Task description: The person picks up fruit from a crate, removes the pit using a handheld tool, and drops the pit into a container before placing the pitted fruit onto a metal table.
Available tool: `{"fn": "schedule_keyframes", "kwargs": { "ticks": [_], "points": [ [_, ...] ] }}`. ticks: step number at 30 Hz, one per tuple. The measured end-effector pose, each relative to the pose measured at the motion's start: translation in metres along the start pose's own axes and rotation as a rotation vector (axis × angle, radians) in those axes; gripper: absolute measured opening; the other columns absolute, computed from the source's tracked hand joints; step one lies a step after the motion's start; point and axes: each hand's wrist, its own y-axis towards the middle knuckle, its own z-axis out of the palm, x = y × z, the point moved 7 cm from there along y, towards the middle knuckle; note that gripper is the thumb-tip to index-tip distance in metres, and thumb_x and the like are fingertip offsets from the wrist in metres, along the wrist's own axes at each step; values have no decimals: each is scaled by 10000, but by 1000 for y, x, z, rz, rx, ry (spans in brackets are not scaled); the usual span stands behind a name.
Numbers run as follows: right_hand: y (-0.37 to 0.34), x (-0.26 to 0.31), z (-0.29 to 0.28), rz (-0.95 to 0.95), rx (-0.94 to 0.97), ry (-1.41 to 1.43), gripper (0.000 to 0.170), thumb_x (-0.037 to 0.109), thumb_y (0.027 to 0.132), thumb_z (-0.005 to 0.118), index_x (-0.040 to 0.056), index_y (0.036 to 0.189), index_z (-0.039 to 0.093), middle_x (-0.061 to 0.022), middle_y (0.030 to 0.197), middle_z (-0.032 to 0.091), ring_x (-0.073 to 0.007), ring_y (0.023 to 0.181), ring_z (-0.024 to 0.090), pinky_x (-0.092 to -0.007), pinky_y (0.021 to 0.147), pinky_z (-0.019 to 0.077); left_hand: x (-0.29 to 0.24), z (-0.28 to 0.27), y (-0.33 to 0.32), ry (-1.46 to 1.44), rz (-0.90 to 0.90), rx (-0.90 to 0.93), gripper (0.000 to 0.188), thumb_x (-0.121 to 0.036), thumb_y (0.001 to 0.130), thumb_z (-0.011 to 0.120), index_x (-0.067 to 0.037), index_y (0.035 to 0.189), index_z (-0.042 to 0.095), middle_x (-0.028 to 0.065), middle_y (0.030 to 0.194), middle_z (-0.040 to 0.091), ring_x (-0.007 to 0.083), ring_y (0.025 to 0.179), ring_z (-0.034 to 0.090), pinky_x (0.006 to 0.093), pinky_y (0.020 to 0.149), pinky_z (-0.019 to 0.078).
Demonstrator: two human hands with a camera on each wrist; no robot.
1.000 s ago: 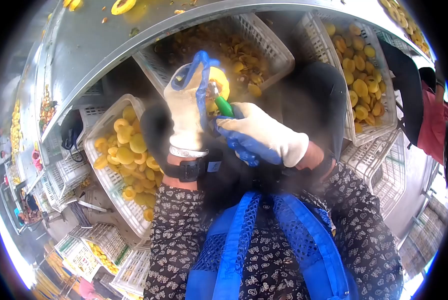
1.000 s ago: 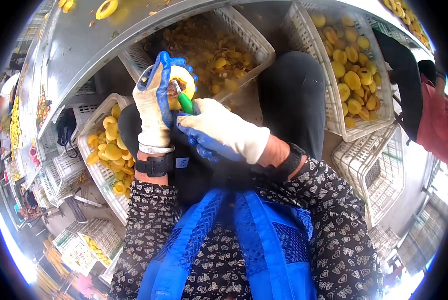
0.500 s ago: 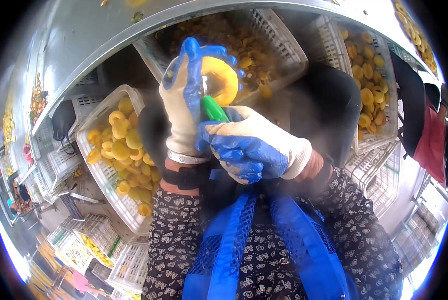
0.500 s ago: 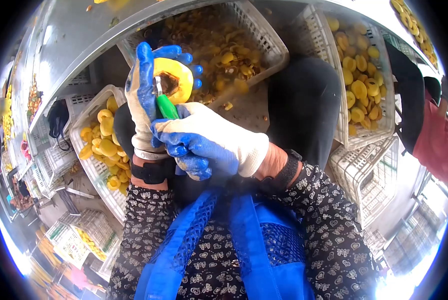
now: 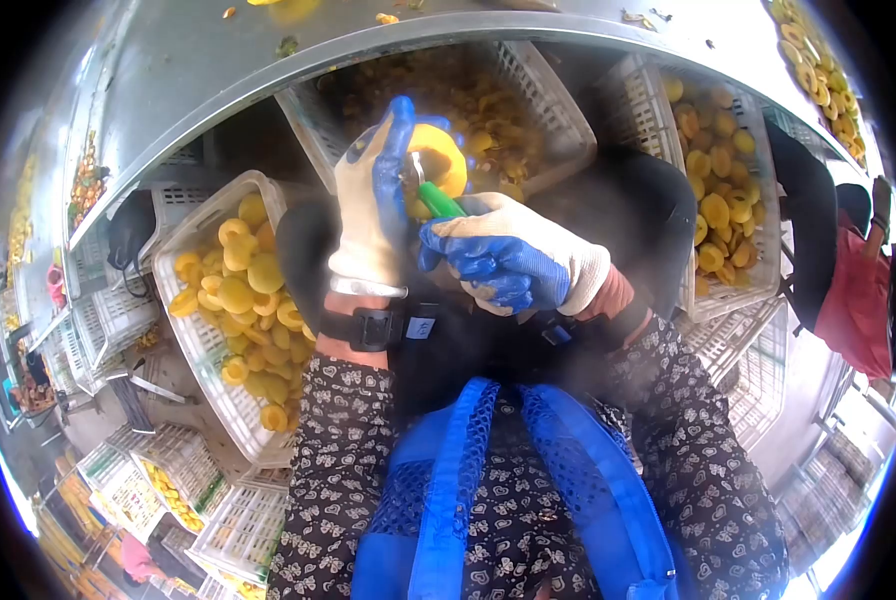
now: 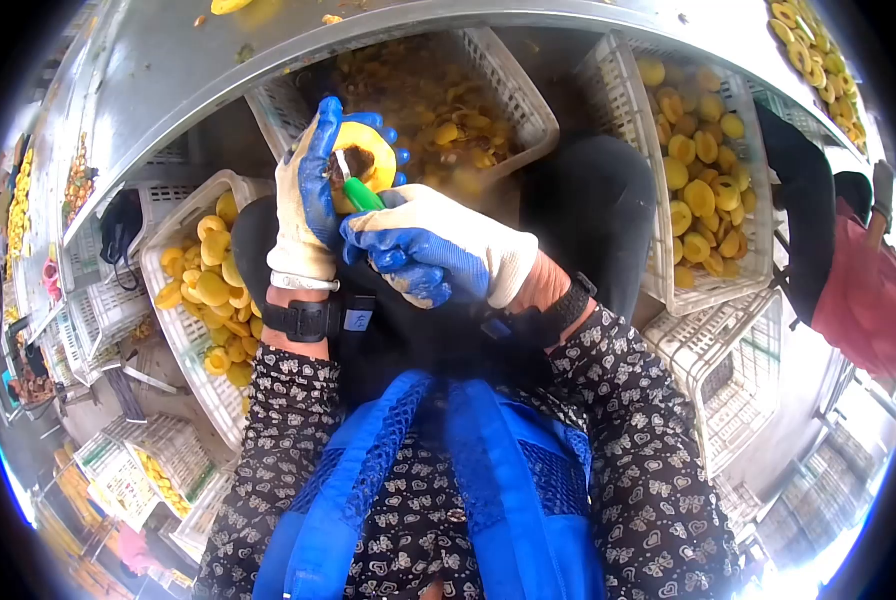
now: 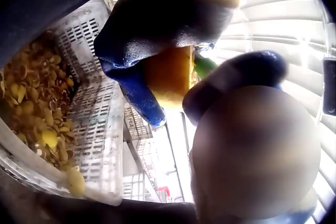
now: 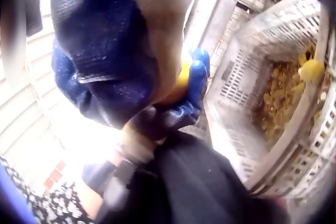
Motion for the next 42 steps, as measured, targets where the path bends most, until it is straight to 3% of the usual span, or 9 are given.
{"fn": "schedule_keyframes", "kwargs": {
  "ticks": [7,11,15,19,21,26,29,32,42],
  "points": [
    [-4,-8,5,-68,-140,60,219,218,972,605,0,991,584,41,612,492,-55,405,430,-228,348,309,7,-2,0,-116,-37,-1,444,-411,985,565,16,1082,641,146,922,696,266,815,699,389,750,598],
    [-60,21,6,-166,55,149,230,217,965,602,-9,1007,583,31,592,478,-59,391,434,-220,346,322,-5,-25,10,-414,-40,-133,459,-458,953,600,-8,1029,642,146,940,692,330,878,691,436,778,588],
    [-47,60,-15,-321,-406,-426,214,212,981,559,1,983,591,15,603,506,-74,404,442,-228,374,351,-15,-29,2,-435,-27,-138,579,-550,953,539,-10,1144,620,161,1057,689,349,964,685,442,825,578],
    [-6,65,-33,-406,-740,-1111,289,277,956,597,-9,979,571,-67,700,583,-148,546,567,-315,491,463,-18,-30,-1,-609,49,-24,664,-593,955,480,1,1230,594,182,1175,658,345,1119,628,460,968,514],
    [-12,52,-13,-283,-636,-788,333,306,944,604,-22,975,556,-182,809,653,-220,626,640,-374,572,508,-14,-32,-1,-650,27,-42,665,-591,957,476,1,1237,589,181,1185,652,348,1121,626,462,973,510],
    [0,29,15,-335,-612,-896,380,322,929,607,-41,1040,589,-257,945,670,-406,904,661,-448,779,505,-26,-33,-11,-178,262,-147,612,-514,1024,411,42,1240,552,226,1175,636,339,1095,641,434,953,543],
    [15,20,23,-333,-535,-775,369,293,939,591,-52,1069,593,-217,922,653,-343,867,635,-406,750,500,-20,-33,-7,-117,243,-150,604,-504,1028,410,45,1234,554,227,1166,640,333,1070,656,425,905,570],
    [23,20,21,-294,-547,-793,305,239,965,574,-37,1094,585,-58,772,622,-117,644,589,-290,579,491,-29,-29,-10,130,405,-159,574,-473,1019,465,59,1205,571,223,1115,661,328,993,683,423,850,590],
    [16,16,26,-192,-291,-507,274,248,973,576,-19,1023,600,-28,725,586,-92,535,533,-248,468,439,-15,-29,-3,-40,230,-126,546,-441,1006,515,69,1191,579,201,1027,680,327,952,693,412,788,604]
  ]
}}
